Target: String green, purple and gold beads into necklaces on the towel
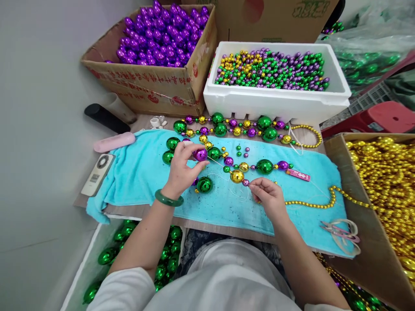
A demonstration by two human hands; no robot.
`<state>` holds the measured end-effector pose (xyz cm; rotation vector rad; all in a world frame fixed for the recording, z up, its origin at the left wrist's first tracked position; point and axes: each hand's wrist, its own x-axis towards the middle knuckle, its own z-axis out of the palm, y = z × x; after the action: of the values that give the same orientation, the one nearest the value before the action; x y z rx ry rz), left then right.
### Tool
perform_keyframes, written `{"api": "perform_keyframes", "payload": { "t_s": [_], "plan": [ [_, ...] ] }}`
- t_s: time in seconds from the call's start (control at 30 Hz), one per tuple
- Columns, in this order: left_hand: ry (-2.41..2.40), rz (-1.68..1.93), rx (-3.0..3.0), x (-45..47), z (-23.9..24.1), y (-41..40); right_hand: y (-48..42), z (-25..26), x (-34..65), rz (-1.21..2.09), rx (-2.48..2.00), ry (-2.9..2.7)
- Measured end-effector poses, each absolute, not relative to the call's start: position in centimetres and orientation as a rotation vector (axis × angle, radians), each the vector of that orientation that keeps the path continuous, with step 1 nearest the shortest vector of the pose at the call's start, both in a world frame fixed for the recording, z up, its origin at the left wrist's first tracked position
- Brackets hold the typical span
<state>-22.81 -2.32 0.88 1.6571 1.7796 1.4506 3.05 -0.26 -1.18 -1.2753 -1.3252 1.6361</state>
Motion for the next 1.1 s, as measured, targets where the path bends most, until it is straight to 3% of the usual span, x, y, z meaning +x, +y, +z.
{"api": "perform_keyframes", "payload": {
  "t_s": [0.37, 0.9, 1.1],
  "plan": [
    [1.156, 1.485, 0.828, -20.6, 0.1, -2.6, -0.2, -1.7, 3.0, 1.699, -1.271, -1.268],
    [1.231, 1.472, 0.913, -18.6, 0.7, -2.2, -0.2, -3.7, 2.8, 1.961, -1.125, -1.331],
    [1.290, 1.342, 1.259, -17.8, 3.9, -1.1, 0.4, -2.5, 2.7, 1.471, -1.314, -1.571]
  ]
}}
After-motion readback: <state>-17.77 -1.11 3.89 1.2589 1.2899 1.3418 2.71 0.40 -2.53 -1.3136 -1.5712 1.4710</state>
